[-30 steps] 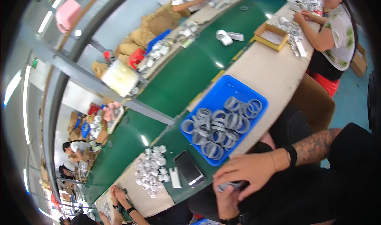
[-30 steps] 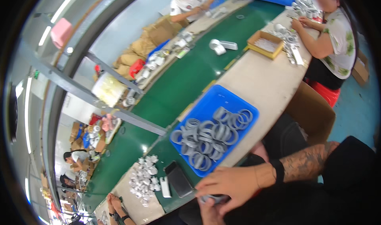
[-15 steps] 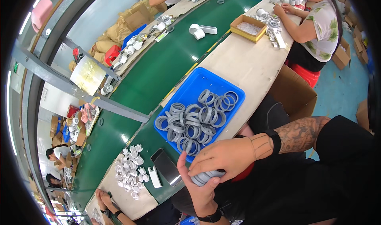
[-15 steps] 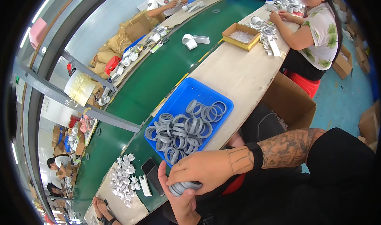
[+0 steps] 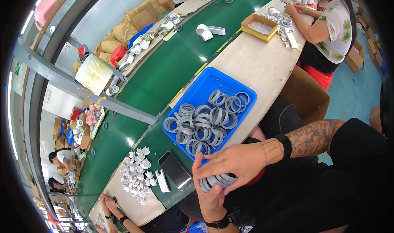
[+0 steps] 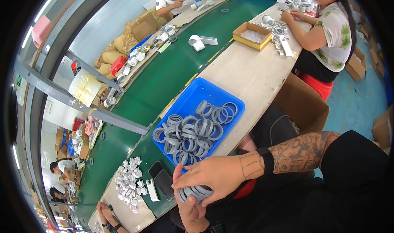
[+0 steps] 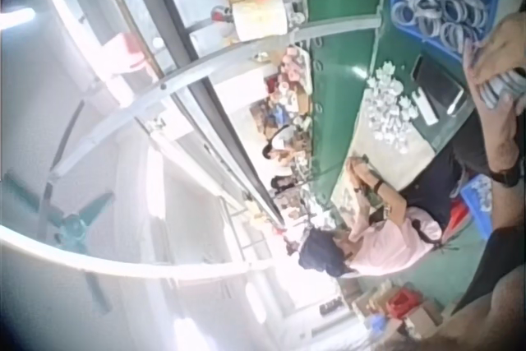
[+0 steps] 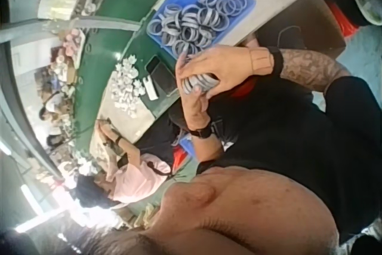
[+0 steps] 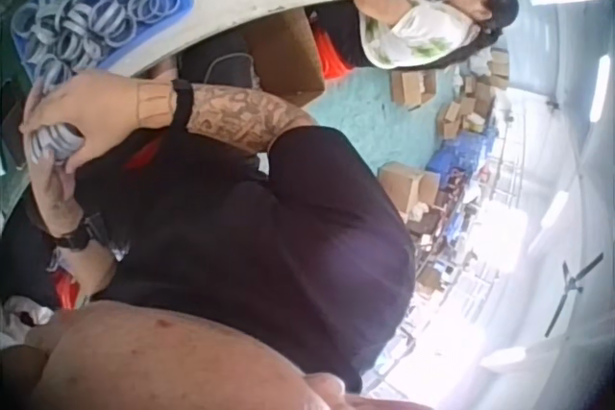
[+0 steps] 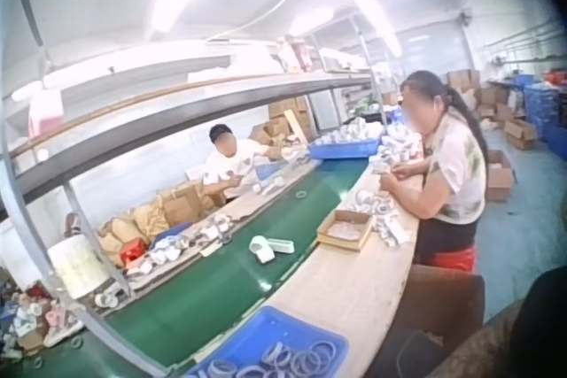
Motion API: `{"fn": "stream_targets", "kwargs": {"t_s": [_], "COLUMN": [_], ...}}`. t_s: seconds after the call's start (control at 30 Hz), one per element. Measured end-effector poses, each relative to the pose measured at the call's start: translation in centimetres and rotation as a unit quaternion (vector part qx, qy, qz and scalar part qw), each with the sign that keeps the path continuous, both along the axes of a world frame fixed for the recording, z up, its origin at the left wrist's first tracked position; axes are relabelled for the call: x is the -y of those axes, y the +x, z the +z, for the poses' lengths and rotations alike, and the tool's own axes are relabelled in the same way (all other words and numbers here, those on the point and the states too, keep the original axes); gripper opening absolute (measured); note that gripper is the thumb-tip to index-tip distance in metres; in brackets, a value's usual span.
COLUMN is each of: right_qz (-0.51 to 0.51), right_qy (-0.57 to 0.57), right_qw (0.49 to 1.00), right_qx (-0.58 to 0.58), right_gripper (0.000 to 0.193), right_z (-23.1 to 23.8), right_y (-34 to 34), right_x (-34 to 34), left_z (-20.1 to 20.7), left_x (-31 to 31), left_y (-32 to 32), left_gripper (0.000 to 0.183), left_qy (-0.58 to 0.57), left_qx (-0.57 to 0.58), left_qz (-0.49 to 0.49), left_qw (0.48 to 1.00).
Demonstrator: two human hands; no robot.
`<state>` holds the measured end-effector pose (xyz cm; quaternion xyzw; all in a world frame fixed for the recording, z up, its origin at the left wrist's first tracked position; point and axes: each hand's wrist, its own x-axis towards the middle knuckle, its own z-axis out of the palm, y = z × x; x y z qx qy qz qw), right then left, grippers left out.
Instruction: The recorder is assembling small plastic and rubber components onto a cylindrical housing at an industrial assembly line.
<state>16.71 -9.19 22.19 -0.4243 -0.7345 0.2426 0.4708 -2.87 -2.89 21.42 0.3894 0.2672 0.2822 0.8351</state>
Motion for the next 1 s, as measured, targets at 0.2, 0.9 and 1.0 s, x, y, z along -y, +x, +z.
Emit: {"fn": "stream_targets", "kwargs": {"t_s": [0.2, 0.9, 1.0], "right_qz": [-0.014, 0.003, 0.018], "right_qy": [0.012, -0.002, -0.022], "right_qw": [1.000, 0.999, 0.999], "right_qx": [0.008, -0.041, -0.038], "right_gripper": [0.070, 0.064, 0.065], "right_z": [-0.8, 0.6, 0.6], "right_y": [-0.7, 0.2, 0.6], "right_x": [0.1, -0.3, -0.2], "left_z": [-0.5, -2.4, -2.2], "left_x": [-0.1, -0.4, -0.5], "left_y": [-0.2, -1.0, -0.8], "left_gripper": [0.147, 0.135, 0.135], "left_qy": [0.034, 0.002, 0.023], "left_qx": [0.000, 0.032, 0.017], "left_qz": [-0.020, 0.029, 0.021], "left_qw": [0.999, 0.999, 0.999]}}
